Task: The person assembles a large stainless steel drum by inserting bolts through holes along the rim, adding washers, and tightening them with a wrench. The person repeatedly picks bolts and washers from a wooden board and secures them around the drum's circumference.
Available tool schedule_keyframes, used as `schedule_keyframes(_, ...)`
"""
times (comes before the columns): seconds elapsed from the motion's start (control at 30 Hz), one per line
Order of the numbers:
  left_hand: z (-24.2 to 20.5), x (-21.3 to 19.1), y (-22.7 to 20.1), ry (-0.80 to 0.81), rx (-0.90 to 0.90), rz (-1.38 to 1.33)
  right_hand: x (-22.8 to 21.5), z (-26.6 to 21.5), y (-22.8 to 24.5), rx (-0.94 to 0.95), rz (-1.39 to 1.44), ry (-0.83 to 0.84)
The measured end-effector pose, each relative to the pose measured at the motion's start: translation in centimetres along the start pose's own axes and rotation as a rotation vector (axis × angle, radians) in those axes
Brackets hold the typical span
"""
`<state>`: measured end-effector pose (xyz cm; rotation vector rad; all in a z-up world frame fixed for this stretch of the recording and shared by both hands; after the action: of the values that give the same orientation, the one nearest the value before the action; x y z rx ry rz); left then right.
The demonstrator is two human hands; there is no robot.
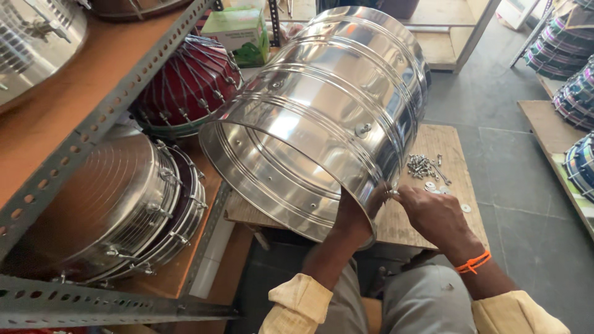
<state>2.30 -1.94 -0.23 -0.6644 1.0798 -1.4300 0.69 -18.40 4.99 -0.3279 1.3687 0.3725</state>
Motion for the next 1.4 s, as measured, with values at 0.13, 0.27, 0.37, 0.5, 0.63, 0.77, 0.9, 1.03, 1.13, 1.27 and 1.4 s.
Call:
schedule_keyframes(0.13, -0.7, 0.0, 1.5, 0.080, -0.132, -0.014, -0.1, -0.2, 0.0, 0.002, -0.001, 0.001)
schedule_keyframes(0.27, -0.5, 1.1, 2.4, 0.028, 0.271, 0.452, 0.0, -0.1, -0.2, -0.028, 0.030, -0.053)
schedule_keyframes(0.37, -1.7, -0.3, 1.4, 0.030, 0.354, 0.593, 0.3, -0.7, -0.2, -0.025, 0.022, -0.025)
schedule_keyframes(0.5, -0.3, 0.0, 0.5, 0.049, 0.077, -0.137, -0.2, -0.1, -0.2, -0.036, 0.060, -0.052)
schedule_keyframes(0.63, -1.4, -1.1, -0.7, 0.059, 0.535, 0.589, -0.3, -0.4, 0.0, -0.043, 0.067, -0.045)
schedule_keyframes(0.77, -1.2, -1.0, 0.1, 0.038, 0.493, 0.531, -0.6, -0.5, -0.1, -0.056, 0.047, -0.053)
schedule_keyframes(0.9, -1.5, 0.1, 1.9, 0.068, 0.341, 0.356, -0.6, -0.9, 0.0, -0.053, 0.048, -0.046)
schedule_keyframes(1.03, -1.4, -0.5, 1.8, 0.090, 0.496, 0.472, -0.9, -0.9, -0.1, -0.067, -0.004, -0.040)
schedule_keyframes(1.13, -1.6, -0.5, 1.1, 0.080, 0.332, 0.355, -1.0, -1.0, 0.0, -0.078, 0.001, -0.050)
schedule_keyframes(1.27, -1.5, -0.6, 0.1, 0.066, 0.531, 0.499, -0.9, -1.0, 0.0, -0.082, 0.008, -0.059)
schedule_keyframes(1.4, -1.2, -0.3, 0.8, 0.098, 0.139, 0.041, -1.0, -1.1, 0.1, -0.084, 0.014, -0.061)
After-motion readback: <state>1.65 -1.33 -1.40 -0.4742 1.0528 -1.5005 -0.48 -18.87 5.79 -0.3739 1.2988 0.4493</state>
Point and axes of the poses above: each hand's wrist, its own z-axis towards the middle knuckle, its own x-axis out of the palm, y = z × x, the point moved 2 cm from there along z, towards the middle knuckle, and after that the axes turned 13 degrees about y, right-handed, at the moved point
